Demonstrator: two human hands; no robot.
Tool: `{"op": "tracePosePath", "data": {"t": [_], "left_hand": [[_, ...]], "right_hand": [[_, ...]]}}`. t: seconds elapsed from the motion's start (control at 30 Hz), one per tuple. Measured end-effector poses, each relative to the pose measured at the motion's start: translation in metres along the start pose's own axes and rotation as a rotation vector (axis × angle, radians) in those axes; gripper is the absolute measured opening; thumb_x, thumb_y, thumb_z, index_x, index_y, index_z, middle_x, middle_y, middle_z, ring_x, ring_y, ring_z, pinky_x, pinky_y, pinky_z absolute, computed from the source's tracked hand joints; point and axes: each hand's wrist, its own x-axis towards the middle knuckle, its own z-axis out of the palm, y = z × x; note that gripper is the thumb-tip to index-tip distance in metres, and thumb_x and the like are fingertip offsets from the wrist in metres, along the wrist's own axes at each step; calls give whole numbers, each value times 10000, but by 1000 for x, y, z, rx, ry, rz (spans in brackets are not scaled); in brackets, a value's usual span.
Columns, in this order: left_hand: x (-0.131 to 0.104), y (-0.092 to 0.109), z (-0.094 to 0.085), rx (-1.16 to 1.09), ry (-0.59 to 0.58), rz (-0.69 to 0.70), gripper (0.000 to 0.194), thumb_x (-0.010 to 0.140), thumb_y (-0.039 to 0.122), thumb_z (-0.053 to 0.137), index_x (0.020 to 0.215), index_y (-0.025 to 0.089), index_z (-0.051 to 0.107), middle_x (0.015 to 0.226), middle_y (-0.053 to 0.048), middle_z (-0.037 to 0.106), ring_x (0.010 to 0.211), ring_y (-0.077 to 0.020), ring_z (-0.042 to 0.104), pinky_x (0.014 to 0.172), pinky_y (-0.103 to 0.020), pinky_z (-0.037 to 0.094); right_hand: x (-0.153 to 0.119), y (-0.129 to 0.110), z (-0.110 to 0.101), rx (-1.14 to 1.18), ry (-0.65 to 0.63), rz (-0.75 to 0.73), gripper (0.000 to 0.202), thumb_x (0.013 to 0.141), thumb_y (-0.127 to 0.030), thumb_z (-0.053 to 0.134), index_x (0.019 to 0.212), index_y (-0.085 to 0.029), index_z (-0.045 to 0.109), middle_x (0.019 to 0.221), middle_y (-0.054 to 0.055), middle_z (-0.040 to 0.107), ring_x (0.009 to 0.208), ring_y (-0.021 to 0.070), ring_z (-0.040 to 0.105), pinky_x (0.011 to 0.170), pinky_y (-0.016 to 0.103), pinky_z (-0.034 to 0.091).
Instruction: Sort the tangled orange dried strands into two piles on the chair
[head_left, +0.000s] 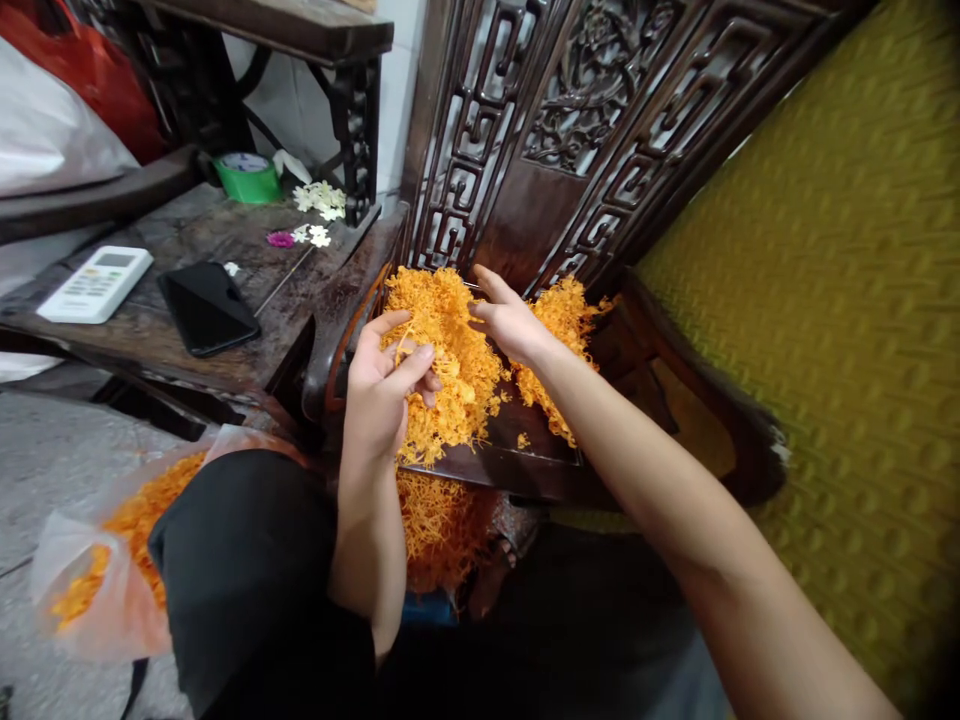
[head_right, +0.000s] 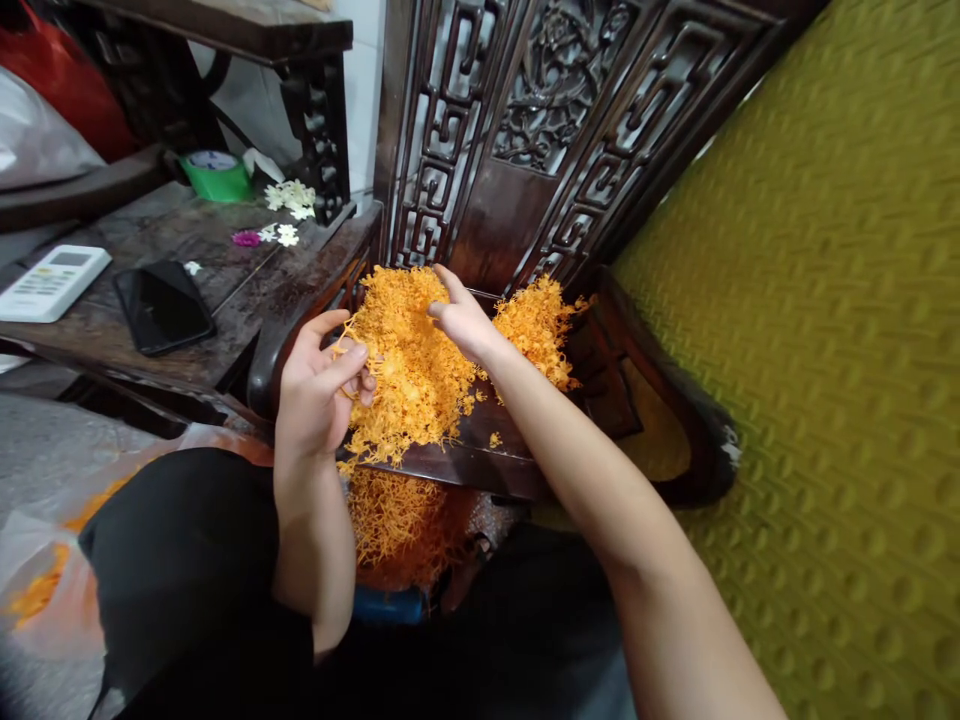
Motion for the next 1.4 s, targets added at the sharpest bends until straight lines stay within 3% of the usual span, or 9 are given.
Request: {"op": "tracePosePath", "data": {"t": [0.1,0.23,0.47,0.77,0.87,1.0,1.2,1.3,1.4], "left_hand": [[0,-6,2,44,-36,21,507,823,234,783,1247,240,505,764,41,575,565,-109,632,433,-197,467],[-3,-14,9,61,-105,79,552,842,299,803,1283,248,476,754,39,589,603,-132,664,472,-213,518],[-17,-18,22,16,-189,41,520,868,319,799,1289,273,499,760,44,572,549,-99,607,505,-236,547],[-32,-25,43,69,-466,-153,453,919,318,732,1287,250,477,810,38,573,512,-64,562,481,-209,500],[-32,-20,38,21,-513,-183,461,899,268,747,1283,246,492,836,29,573,523,-48,535,465,-183,446],[-32,-9,34,-1,-361,-151,453,883,206,736,1272,259,511,804,33,534,529,-48,478,434,-170,387],[-29,-8,40,4,-303,-186,460,875,269,734,1280,264,517,828,29,545,524,-54,503,415,-182,358],[-22,-9,36,-12,-237,-162,476,860,308,754,1267,257,513,799,26,558,536,-76,543,420,-191,364],[-15,-8,27,-42,-164,-124,516,841,333,782,1267,254,501,799,20,587,542,-89,565,431,-200,376]], "right_hand": [[-33,-21,-6,-74,51,-226,360,929,-414,643,1233,-222,660,1273,111,690,1095,228,660,921,405,587],[-89,-50,-10,-142,-288,-286,486,880,-578,724,1138,-166,699,856,35,686,750,139,622,711,296,542],[-132,-63,-28,-275,-309,-441,439,792,-432,865,1151,-203,758,1081,71,698,828,153,689,741,294,571],[-167,-49,-57,-284,-106,-411,150,847,-365,827,829,-219,793,846,44,763,743,169,704,702,307,558],[-162,-41,-74,-133,105,-320,159,801,-346,865,777,-217,774,746,28,739,640,150,669,631,294,549],[-143,-29,-102,99,411,-253,191,693,-292,920,763,-212,761,618,4,680,540,130,615,556,276,528],[-92,0,-58,-223,86,-153,273,706,-372,888,785,-172,719,855,69,735,752,184,683,731,356,570],[-53,10,-23,-354,62,-140,320,727,-369,864,901,-157,697,861,68,725,751,197,669,747,380,566],[-36,4,-9,-502,63,-283,438,735,-317,852,1094,-147,667,1155,141,728,1002,267,692,917,453,558]]}}
